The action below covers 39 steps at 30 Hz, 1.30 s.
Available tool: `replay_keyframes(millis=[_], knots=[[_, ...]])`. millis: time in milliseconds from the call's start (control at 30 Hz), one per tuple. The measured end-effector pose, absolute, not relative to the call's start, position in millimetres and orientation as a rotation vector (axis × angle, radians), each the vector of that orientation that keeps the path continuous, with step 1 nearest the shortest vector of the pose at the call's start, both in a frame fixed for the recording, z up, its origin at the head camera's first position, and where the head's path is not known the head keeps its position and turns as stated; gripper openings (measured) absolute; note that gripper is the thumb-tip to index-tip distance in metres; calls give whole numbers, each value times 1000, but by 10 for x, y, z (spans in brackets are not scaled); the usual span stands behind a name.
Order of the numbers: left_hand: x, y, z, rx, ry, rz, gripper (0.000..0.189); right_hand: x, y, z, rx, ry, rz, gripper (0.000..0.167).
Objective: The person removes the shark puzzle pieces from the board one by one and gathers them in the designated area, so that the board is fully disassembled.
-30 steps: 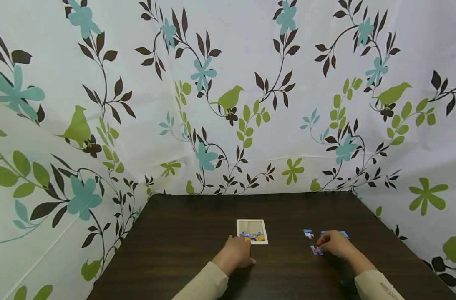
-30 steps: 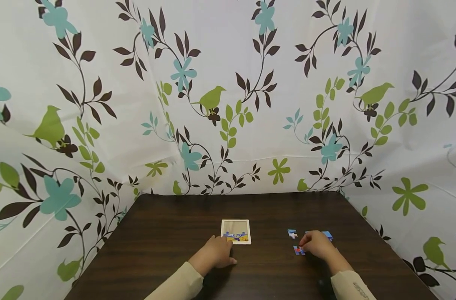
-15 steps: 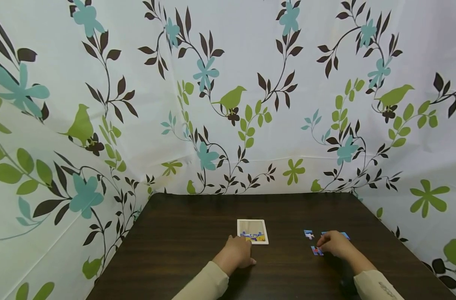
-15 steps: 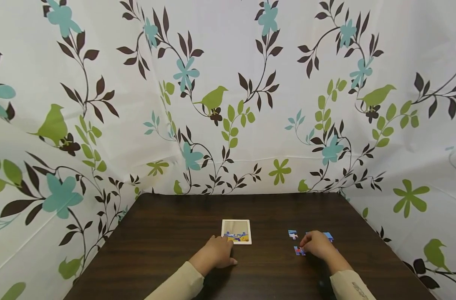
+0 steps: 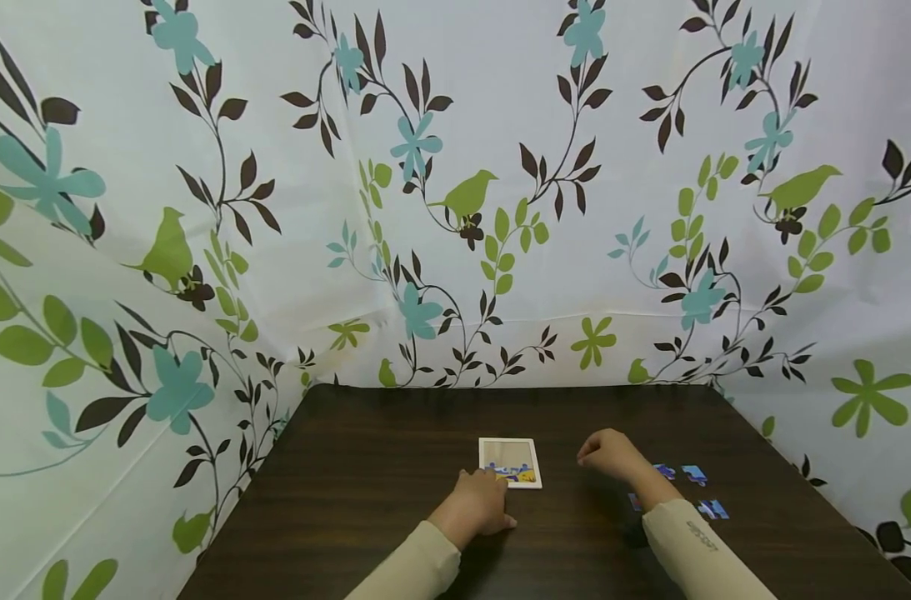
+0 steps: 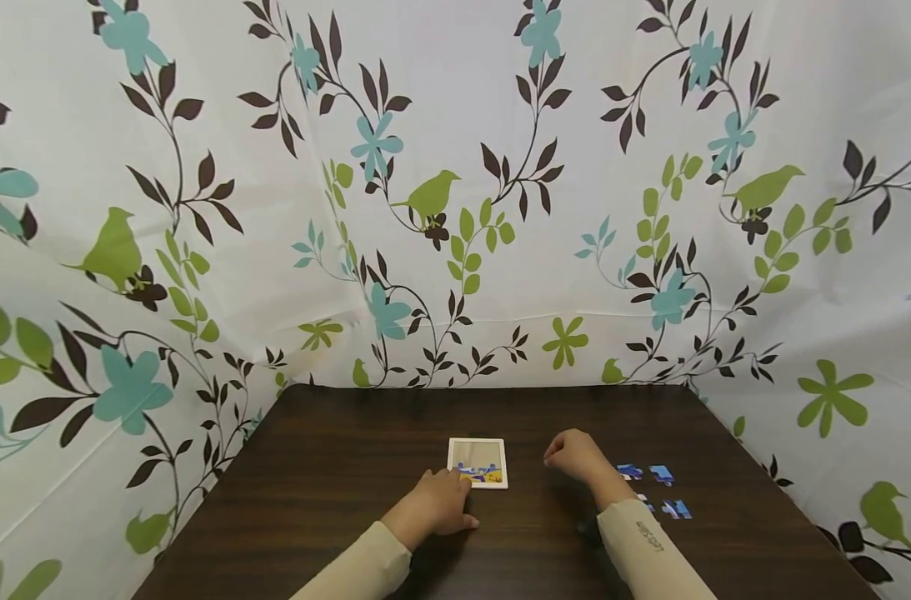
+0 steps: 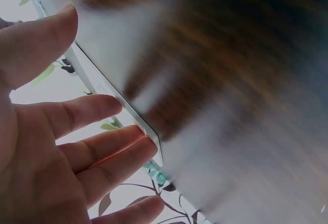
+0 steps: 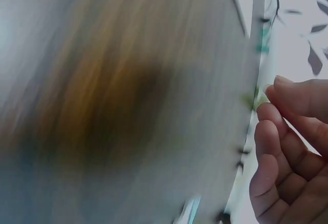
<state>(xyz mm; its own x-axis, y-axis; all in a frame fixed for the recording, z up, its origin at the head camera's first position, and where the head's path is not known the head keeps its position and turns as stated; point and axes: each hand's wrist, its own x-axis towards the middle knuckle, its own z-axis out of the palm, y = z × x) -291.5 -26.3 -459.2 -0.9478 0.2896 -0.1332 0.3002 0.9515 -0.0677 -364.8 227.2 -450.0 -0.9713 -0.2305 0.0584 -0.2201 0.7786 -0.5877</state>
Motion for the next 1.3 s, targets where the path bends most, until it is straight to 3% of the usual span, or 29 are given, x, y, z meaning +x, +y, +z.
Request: replay_keyframes(millis=[200, 500, 800, 1300], knots=[[-2932, -244, -4622, 455, 2992, -108, 66, -3761, 1860, -4567, -384, 2925, -989, 4], [-2976, -232, -4649, 484, 3023, -79, 70, -3769, 1490, -4666, -440, 2864, -1002, 20], [-2985, -243, -4657, 509, 3035, -191, 69, -3753, 1363, -4712, -458, 2849, -944, 29], [-3017, -237, -4690, 471, 3009, -241, 68, -3735, 1332, -4740, -453, 2842, -946, 27]])
